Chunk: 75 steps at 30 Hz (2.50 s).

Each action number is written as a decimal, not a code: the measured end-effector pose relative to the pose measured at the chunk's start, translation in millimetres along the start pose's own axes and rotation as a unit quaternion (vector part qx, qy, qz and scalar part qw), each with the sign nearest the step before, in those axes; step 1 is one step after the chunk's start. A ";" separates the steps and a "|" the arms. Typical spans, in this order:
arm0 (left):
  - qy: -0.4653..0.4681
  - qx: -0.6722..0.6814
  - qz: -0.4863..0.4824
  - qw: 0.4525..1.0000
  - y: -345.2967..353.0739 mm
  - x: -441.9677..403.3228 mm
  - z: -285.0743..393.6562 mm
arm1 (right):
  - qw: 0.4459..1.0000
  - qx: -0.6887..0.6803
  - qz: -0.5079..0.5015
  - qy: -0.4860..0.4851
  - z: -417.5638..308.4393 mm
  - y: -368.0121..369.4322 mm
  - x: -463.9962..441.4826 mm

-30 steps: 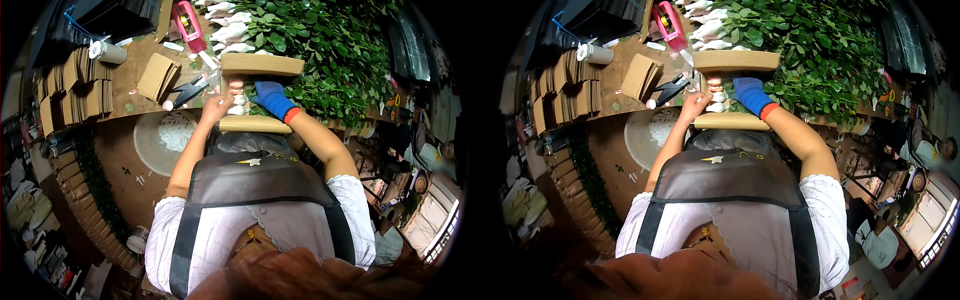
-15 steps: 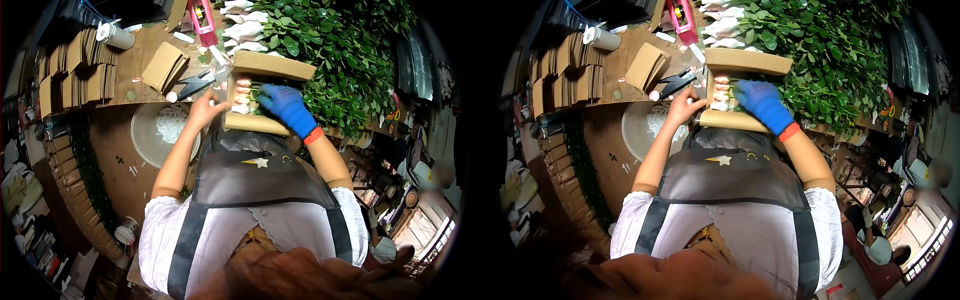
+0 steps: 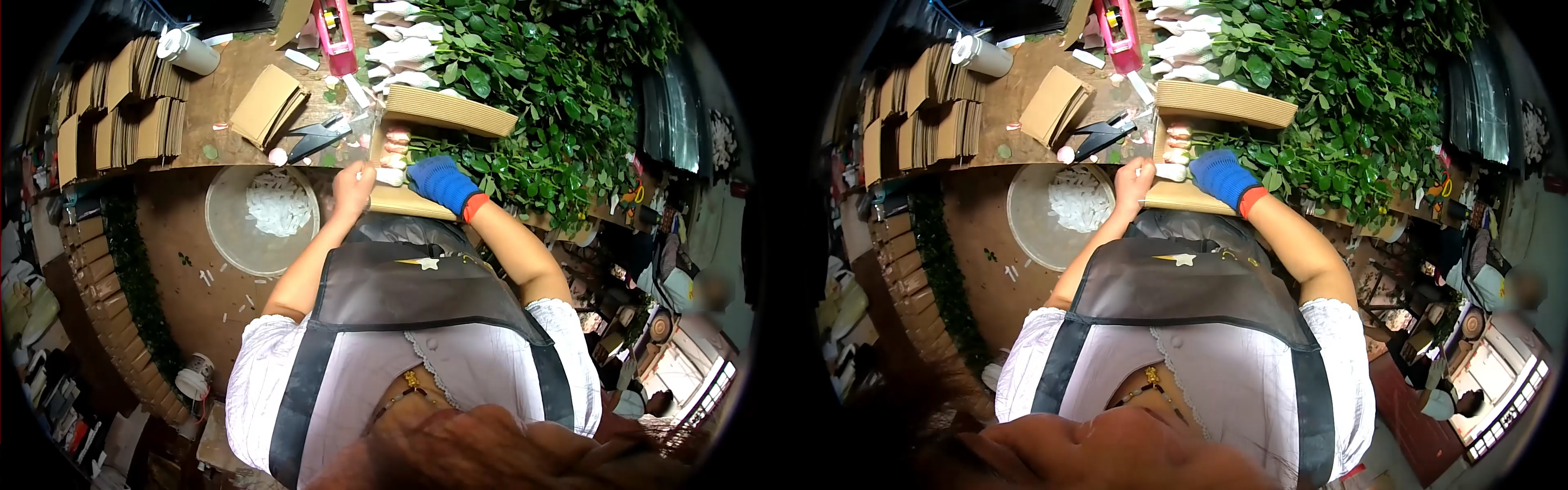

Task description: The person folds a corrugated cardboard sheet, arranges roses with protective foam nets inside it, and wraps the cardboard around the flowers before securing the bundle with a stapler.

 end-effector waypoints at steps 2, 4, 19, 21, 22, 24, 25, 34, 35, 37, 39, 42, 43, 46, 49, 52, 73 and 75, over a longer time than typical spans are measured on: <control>0.065 -0.028 0.056 0.996 -29.8 6.4 11.0 | 1.000 0.017 0.003 -0.003 -2.4 2.2 -0.2; 0.080 -0.177 0.061 0.979 -68.9 15.6 30.7 | 0.998 0.055 0.000 -0.002 -5.2 5.5 -2.3; 0.128 -0.244 -0.250 0.928 33.0 -40.7 15.9 | 0.998 0.049 -0.016 -0.025 0.1 0.7 -15.7; 0.124 -0.267 -0.269 0.917 32.1 -42.0 13.5 | 0.999 -0.023 0.017 0.017 10.5 -31.9 11.8; 0.147 -0.258 -0.267 0.917 32.9 -43.4 6.6 | 0.994 -0.061 0.075 0.050 18.8 -34.0 14.5; 0.149 -0.262 -0.276 0.913 34.4 -43.5 6.7 | 0.994 -0.039 0.091 0.046 20.9 -15.8 4.8; 0.150 -0.271 -0.279 0.909 35.6 -44.1 8.1 | 0.994 -0.030 0.093 0.045 20.3 -7.2 -1.8; 0.160 -0.204 -0.199 0.945 40.0 -48.9 -2.4 | 0.998 0.009 0.053 -0.022 15.8 -0.7 -11.1; 0.170 -0.205 -0.191 0.945 38.4 -47.2 -1.1 | 0.996 -0.015 0.084 0.022 22.3 -15.9 -5.7; 0.174 -0.204 -0.175 0.947 36.2 -43.6 4.4 | 0.982 -0.065 0.141 0.104 32.9 -38.7 8.0; 0.179 -0.204 -0.179 0.946 35.6 -44.6 6.8 | 0.984 -0.050 0.141 0.098 37.7 -29.8 -3.8; 0.171 -0.199 -0.182 0.948 38.6 -48.7 -0.6 | 0.985 -0.077 0.131 0.076 34.7 -30.3 -9.9; 0.169 -0.193 -0.182 0.949 37.0 -47.9 -2.1 | 0.985 -0.076 0.136 0.079 33.2 -28.8 -10.9; 0.148 -0.176 -0.198 0.953 37.5 -48.4 -1.4 | 0.986 -0.057 0.130 0.083 30.7 -16.6 -20.9; 0.142 -0.195 -0.193 0.951 40.2 -49.2 -2.8 | 0.992 -0.019 0.100 0.079 31.8 -5.6 -28.8; 0.090 -0.158 -0.130 0.975 41.7 -50.3 2.7 | 0.990 -0.018 0.124 0.068 29.4 -5.6 -27.6; 0.093 -0.164 -0.054 0.981 46.5 -60.1 2.3 | 0.983 -0.101 0.065 0.136 49.4 -30.9 -21.1; 0.101 -0.164 -0.033 0.981 47.4 -57.4 11.8 | 0.977 -0.139 0.102 0.128 48.6 -43.6 -9.1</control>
Point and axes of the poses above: each hand's wrist, its own x-axis away from the middle knuckle, its own y-axis out of the palm, z = x × y, the point moved 7 cm from there along -x, towards the middle knuckle, and after that the axes turned 7 degrees about x, right-handed, at the moved point
